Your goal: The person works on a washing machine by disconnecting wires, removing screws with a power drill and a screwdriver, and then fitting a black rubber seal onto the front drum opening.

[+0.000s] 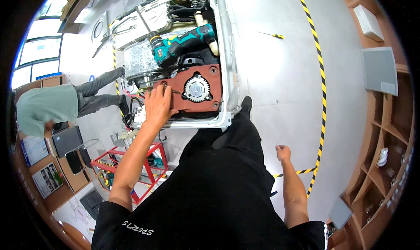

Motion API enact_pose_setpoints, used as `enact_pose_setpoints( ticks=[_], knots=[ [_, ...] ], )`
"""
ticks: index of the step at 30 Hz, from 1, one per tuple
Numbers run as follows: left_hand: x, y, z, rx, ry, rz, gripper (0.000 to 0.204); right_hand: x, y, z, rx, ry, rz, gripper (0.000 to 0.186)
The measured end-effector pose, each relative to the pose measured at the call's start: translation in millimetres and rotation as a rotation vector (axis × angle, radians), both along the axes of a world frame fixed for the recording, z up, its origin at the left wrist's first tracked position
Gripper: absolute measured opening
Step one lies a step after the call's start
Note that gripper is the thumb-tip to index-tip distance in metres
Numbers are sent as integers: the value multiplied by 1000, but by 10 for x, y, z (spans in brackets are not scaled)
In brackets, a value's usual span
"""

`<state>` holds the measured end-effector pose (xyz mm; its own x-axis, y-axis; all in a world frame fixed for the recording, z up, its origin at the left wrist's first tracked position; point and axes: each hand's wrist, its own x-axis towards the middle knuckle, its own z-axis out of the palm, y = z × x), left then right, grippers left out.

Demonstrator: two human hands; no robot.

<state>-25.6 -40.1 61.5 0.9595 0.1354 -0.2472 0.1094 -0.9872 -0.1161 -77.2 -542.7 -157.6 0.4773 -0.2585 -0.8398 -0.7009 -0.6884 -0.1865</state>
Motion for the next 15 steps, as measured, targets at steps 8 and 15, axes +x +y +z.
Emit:
enact_pose_setpoints(
  ticks=[8, 15],
  knots=[
    [-104, 91, -172, -23, -98, -78, 79, 682, 171, -47, 183, -65, -70, 28],
    [-238, 67, -215, -81, -209, 10, 74, 866, 514, 37, 269, -94, 3, 29]
  ],
)
